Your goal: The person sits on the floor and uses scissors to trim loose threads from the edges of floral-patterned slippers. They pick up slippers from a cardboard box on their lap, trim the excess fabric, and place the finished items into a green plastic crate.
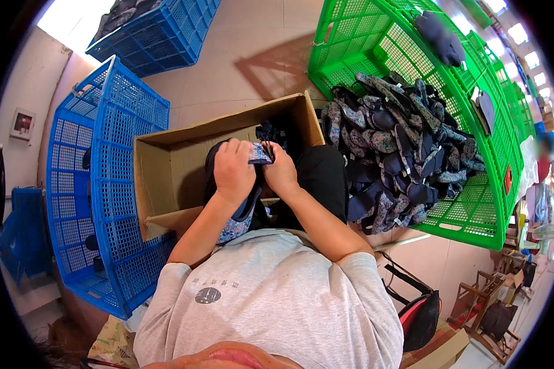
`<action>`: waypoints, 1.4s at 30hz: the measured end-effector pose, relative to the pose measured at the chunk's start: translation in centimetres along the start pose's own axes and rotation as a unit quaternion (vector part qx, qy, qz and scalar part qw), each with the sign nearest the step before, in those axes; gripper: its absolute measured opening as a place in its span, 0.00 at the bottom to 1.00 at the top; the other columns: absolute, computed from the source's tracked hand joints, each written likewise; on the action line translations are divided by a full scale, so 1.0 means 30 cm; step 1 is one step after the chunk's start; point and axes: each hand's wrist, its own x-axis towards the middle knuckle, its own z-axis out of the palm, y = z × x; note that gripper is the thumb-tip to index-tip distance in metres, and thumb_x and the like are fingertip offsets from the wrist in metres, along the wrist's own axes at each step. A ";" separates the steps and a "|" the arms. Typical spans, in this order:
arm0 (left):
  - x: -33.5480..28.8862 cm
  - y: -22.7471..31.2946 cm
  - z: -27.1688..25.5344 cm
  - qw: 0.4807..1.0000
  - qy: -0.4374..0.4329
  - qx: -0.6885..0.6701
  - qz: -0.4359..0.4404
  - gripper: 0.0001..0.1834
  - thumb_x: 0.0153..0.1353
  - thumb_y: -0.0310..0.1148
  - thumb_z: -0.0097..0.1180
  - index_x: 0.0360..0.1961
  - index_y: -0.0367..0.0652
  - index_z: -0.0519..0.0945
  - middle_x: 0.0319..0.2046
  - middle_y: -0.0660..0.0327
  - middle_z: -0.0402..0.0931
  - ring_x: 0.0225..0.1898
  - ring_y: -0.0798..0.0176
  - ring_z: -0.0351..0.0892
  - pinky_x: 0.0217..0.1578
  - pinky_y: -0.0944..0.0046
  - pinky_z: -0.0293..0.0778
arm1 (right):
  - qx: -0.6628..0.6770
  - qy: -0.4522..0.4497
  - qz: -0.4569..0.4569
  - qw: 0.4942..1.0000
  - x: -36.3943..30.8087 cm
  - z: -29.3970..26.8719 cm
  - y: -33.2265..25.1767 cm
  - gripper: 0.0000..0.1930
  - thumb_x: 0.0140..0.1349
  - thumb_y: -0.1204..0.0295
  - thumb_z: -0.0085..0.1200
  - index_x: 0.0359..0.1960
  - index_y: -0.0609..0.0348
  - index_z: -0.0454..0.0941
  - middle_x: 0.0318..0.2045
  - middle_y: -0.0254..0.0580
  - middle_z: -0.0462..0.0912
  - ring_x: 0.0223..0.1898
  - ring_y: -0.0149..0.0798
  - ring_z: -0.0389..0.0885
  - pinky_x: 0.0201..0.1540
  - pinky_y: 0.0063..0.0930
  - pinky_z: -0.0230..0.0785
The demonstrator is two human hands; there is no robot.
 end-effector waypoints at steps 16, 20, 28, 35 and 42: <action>-0.053 -0.103 -0.113 0.981 -0.043 -0.151 0.116 0.18 0.38 0.17 0.57 0.36 0.37 0.79 0.35 0.52 0.76 0.40 0.45 0.76 0.42 0.52 0.73 | 0.021 -0.200 -0.111 0.973 -0.022 -0.177 -0.183 0.12 0.52 0.80 0.62 0.40 0.62 0.79 0.30 0.42 0.80 0.34 0.37 0.80 0.39 0.29 0.70; -0.050 -0.099 -0.220 0.965 -0.159 -0.198 0.059 0.13 0.45 0.20 0.61 0.35 0.38 0.79 0.31 0.53 0.77 0.35 0.47 0.78 0.36 0.56 0.73 | 0.136 -0.317 -0.010 0.939 -0.019 -0.194 -0.249 0.09 0.54 0.82 0.59 0.37 0.62 0.79 0.29 0.32 0.78 0.32 0.25 0.75 0.35 0.22 0.68; -0.148 -0.111 -0.215 0.570 -0.318 -0.658 -0.375 0.14 0.65 0.35 0.61 0.45 0.35 0.79 0.41 0.58 0.83 0.38 0.66 0.83 0.43 0.65 0.78 | 0.345 -0.423 0.178 0.819 -0.033 -0.138 -0.137 0.02 0.63 0.75 0.55 0.37 0.55 0.78 0.21 0.24 0.73 0.18 0.19 0.66 0.20 0.16 0.55; -0.238 -0.119 -0.111 0.325 -0.239 -0.816 -0.414 0.16 0.71 0.36 0.52 0.54 0.40 0.76 0.49 0.58 0.81 0.49 0.61 0.81 0.54 0.59 0.77 | 0.418 -0.316 0.217 0.824 -0.081 -0.005 -0.071 0.06 0.66 0.72 0.56 0.43 0.56 0.79 0.36 0.31 0.83 0.32 0.24 0.80 0.34 0.19 0.73; -0.196 -0.089 -0.114 0.485 -0.091 -0.797 -0.349 0.16 0.71 0.28 0.49 0.59 0.40 0.73 0.51 0.59 0.79 0.51 0.62 0.80 0.54 0.60 0.74 | 0.380 -0.164 0.281 0.866 -0.165 0.065 -0.114 0.09 0.66 0.70 0.57 0.46 0.55 0.75 0.33 0.30 0.79 0.28 0.22 0.75 0.27 0.16 0.66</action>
